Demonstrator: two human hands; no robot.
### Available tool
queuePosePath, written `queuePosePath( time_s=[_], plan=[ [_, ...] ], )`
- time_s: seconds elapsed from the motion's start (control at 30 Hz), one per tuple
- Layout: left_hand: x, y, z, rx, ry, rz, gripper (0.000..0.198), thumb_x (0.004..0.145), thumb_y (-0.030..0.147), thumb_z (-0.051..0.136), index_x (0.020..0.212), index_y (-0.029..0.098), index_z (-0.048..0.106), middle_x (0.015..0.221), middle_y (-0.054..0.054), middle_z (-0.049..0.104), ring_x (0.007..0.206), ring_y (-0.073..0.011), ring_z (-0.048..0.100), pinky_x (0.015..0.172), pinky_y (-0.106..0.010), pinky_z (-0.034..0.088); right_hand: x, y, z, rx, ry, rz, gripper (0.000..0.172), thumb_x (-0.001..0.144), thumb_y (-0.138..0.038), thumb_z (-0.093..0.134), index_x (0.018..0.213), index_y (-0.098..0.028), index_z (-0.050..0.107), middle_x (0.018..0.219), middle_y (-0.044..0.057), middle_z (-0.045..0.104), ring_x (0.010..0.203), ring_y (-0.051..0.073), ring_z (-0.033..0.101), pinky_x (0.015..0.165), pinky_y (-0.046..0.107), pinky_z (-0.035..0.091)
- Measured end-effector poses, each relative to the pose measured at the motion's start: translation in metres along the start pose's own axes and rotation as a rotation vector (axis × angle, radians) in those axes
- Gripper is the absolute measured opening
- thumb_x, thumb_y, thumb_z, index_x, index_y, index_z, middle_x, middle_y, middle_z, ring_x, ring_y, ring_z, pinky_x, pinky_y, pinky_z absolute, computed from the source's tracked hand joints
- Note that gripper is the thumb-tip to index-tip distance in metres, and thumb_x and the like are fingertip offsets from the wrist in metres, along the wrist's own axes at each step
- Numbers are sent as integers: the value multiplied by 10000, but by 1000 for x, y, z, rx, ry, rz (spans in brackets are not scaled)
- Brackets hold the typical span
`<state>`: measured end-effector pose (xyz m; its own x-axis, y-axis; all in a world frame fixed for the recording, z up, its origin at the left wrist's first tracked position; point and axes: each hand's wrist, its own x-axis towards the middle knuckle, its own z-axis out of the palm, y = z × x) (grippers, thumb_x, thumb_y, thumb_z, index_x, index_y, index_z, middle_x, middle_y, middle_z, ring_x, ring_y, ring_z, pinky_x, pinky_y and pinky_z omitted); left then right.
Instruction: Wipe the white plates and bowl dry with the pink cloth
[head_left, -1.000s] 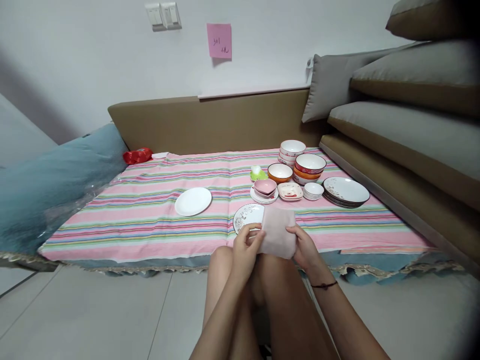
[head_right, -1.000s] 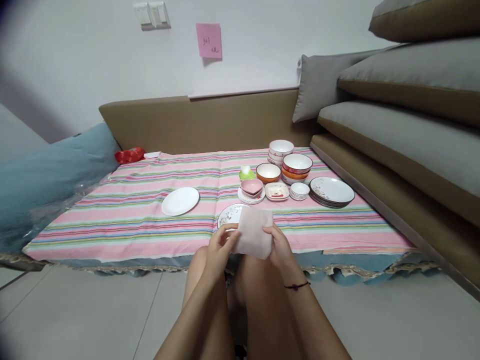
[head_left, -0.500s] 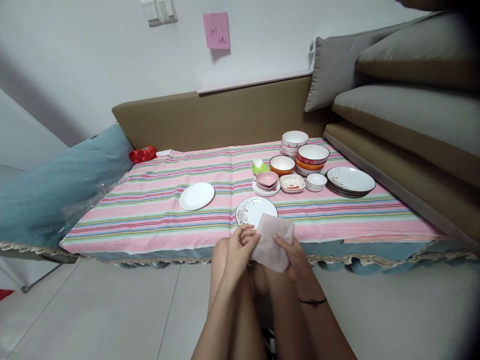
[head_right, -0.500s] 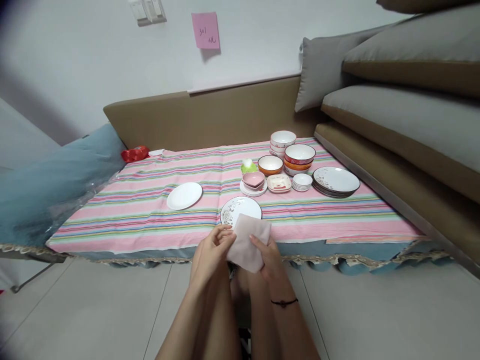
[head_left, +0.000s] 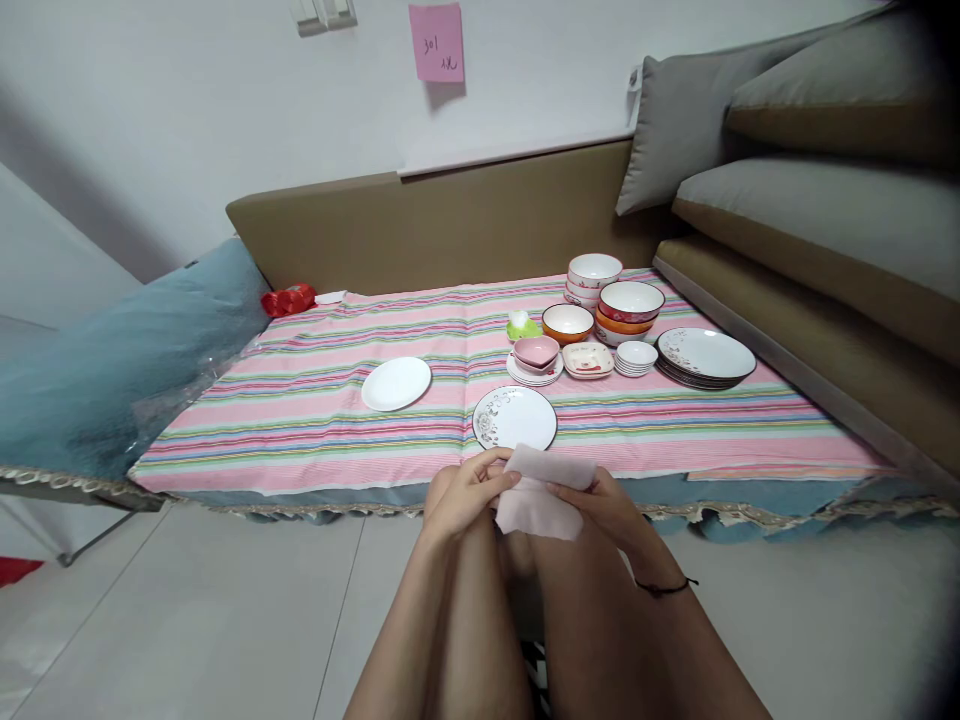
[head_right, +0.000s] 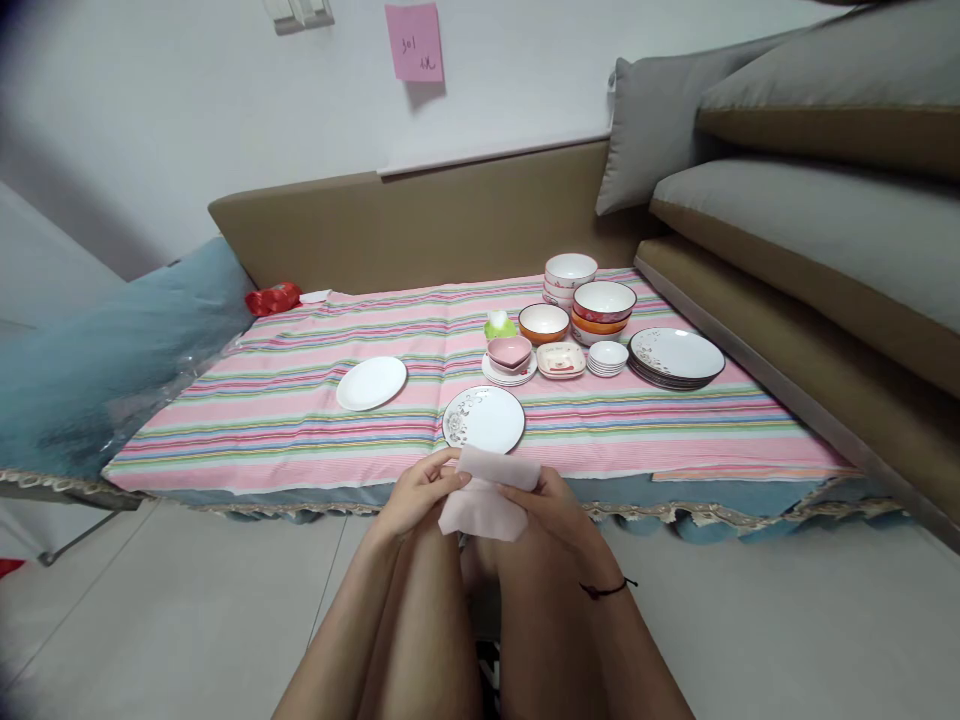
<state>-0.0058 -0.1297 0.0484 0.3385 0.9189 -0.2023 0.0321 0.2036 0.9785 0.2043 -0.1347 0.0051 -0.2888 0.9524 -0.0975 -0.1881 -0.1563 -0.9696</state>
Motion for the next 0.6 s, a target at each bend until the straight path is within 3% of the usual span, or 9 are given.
queuePosePath(
  time_s=[0.13, 0.23, 0.37, 0.47, 0.53, 0.6],
  plan=[
    [2, -6, 0, -193, 28, -57, 320, 689, 404, 759, 897, 166, 713, 658, 25, 523, 554, -76, 401, 515, -198, 271, 2, -8, -5, -134, -111, -235, 207, 782, -439, 755, 897, -278, 814, 998, 42, 765, 973, 263, 677, 881, 385, 527],
    [3, -9, 1, -275, 29, -96, 273, 664, 342, 750, 872, 170, 708, 691, 17, 543, 548, -72, 419, 507, -193, 284, 2, -12, -8, -174, -188, -292, 179, 828, -425, 705, 914, -312, 813, 1049, 38, 750, 983, 255, 672, 883, 393, 522],
    [3, -5, 1, -299, 12, -100, 266, 740, 422, 622, 849, 188, 685, 680, 1, 547, 562, -113, 478, 514, -217, 345, -2, -13, -14, -237, -223, -270, 222, 878, -437, 645, 971, -314, 806, 1190, 56, 701, 1114, 267, 630, 962, 408, 486],
    [0, 5, 3, -56, 65, -39, 233, 742, 426, 641, 793, 201, 672, 615, 25, 482, 552, -111, 422, 502, -215, 307, -3, -7, -21, -262, -225, -201, 333, 880, -524, 626, 1041, -285, 793, 1330, 78, 625, 1253, 298, 544, 1066, 447, 414],
    [0, 8, 4, 107, 91, 9, 190, 690, 359, 718, 788, 206, 663, 572, 50, 426, 543, -100, 375, 498, -211, 276, -2, 0, -24, -234, -171, -156, 380, 852, -574, 647, 989, -256, 803, 1343, 92, 613, 1278, 312, 521, 1086, 455, 395],
    [2, 5, 5, 110, 88, 31, 236, 665, 340, 748, 835, 219, 637, 579, 62, 436, 549, -101, 394, 509, -209, 293, 0, 9, -23, -132, -65, -107, 358, 785, -554, 737, 971, -254, 796, 1293, 90, 645, 1242, 306, 551, 1058, 441, 428]
  ],
)
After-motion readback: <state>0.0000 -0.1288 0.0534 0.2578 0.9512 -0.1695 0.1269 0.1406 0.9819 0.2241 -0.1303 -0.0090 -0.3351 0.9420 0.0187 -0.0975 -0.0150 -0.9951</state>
